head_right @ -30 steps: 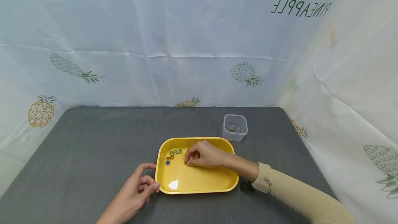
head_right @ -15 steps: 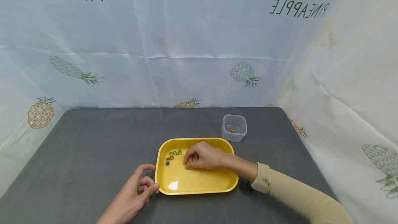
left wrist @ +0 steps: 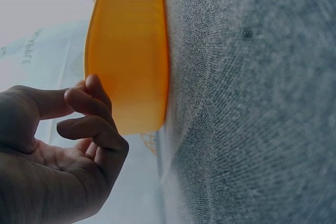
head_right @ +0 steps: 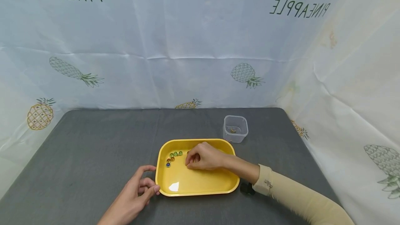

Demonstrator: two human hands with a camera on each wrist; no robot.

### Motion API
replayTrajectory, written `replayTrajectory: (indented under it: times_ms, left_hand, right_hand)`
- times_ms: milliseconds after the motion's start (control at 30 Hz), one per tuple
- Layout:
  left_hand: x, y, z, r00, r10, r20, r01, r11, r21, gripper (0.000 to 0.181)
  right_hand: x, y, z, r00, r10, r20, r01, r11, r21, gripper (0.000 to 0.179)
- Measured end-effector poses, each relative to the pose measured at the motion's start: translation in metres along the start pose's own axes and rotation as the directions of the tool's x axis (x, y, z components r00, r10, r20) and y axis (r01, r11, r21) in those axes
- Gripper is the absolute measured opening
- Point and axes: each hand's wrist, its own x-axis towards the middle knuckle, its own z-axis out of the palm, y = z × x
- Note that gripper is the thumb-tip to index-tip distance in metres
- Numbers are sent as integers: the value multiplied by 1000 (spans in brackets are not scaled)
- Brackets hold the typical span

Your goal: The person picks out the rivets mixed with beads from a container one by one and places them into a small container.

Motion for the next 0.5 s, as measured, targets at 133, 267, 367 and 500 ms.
replayTrajectory:
  times_ms: [133, 267, 367, 500]
  left_hand:
    - [0, 0, 0, 1000, -6, -7, 6, 1000, 2, 55]
    - [0, 0, 1, 1000, -12, -11, 12, 1000, 5, 55]
    - [0, 0, 1, 1000, -12, -10, 12, 1000, 2, 55]
    - [0, 0, 1, 1000, -10, -9, 10, 1000, -4, 54]
  right_hand:
    - [-1, 0, 0, 1000, -19, 7, 19, 1000, -5, 9]
    - [-2, 1, 1, 999, -47, 12, 47, 999, -20, 4]
    - [-2, 0, 1, 998, -62, 8, 63, 998, -23, 3]
    - [-3, 0, 1, 998, -63, -11, 63, 998, 2, 3]
